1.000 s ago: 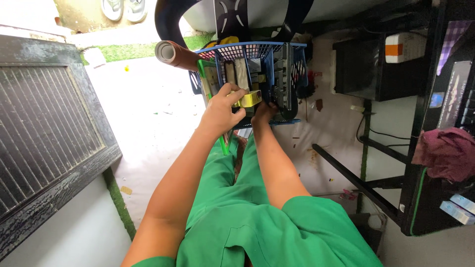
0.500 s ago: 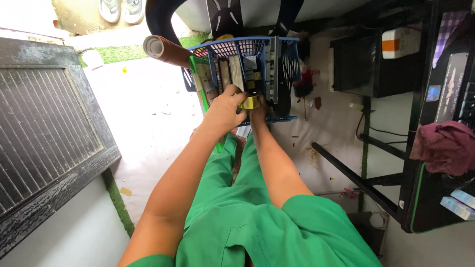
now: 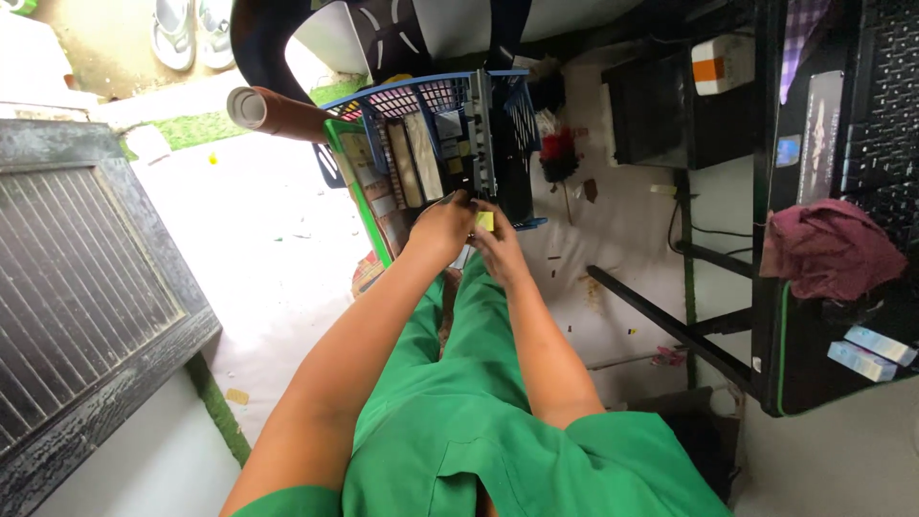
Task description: The person organizes small items in a blue basket, then sprays a window with a pink bottle and wipes it with a cloth. The person handles boxes, a spray bottle, and a cloth while tidying the workspace.
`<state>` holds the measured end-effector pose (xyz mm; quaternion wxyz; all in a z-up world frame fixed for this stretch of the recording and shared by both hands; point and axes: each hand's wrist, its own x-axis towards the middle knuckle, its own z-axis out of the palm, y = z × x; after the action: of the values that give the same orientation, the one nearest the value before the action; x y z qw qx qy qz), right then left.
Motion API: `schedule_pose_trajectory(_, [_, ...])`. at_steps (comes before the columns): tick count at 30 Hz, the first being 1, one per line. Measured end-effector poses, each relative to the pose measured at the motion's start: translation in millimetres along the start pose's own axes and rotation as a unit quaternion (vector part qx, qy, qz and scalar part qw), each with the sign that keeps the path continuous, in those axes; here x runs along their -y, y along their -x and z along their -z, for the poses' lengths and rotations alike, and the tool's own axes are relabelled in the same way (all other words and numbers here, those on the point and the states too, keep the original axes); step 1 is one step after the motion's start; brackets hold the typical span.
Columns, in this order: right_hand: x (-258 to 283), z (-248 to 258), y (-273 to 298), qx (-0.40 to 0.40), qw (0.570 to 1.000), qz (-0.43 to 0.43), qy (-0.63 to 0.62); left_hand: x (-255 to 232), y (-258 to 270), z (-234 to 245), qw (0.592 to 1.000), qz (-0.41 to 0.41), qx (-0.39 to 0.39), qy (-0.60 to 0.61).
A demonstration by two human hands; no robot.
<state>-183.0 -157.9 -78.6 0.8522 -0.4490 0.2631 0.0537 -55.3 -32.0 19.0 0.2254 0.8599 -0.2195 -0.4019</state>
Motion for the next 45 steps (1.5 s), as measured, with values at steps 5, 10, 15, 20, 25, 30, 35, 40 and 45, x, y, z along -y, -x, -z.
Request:
schedule_pose_trajectory(5, [-94,31,-53,-0.168,0.978,0.025,-0.125,12,9,8,0.999,-0.015,-0.040,-0.023])
schedule_pose_trajectory(10, [-133,33,-102,-0.270,0.948,0.031,-0.166,23,22,19,0.997,-0.029,-0.069,0.000])
schedule_pose_trajectory(15, [-138,15,-136,-0.379,0.895,0.029,-0.231,26,31,26,0.998,-0.039,-0.055,0.009])
schedule_pose_trajectory(20, [-135,25,-160,-0.362,0.867,0.018,-0.341,31,37,30,0.998,-0.045,-0.043,-0.001])
schedule_pose_trajectory(25, [-129,34,-176,-0.192,0.911,-0.069,-0.357,36,37,27,0.996,-0.065,-0.061,0.016])
schedule_pose_trajectory(30, [-123,48,-170,-0.101,0.944,-0.043,-0.312,39,31,21,0.996,-0.069,-0.048,0.025])
schedule_pose_trajectory(35, [-111,47,-148,-0.220,0.940,-0.104,-0.241,42,26,7,0.992,-0.093,-0.079,0.024])
schedule_pose_trajectory(40, [-74,29,-60,-0.317,0.912,0.023,0.258,21,28,14,0.991,-0.090,-0.096,-0.007])
schedule_pose_trajectory(45, [9,25,-14,-0.298,0.717,0.222,0.589,6,26,42,0.986,-0.048,-0.136,0.079])
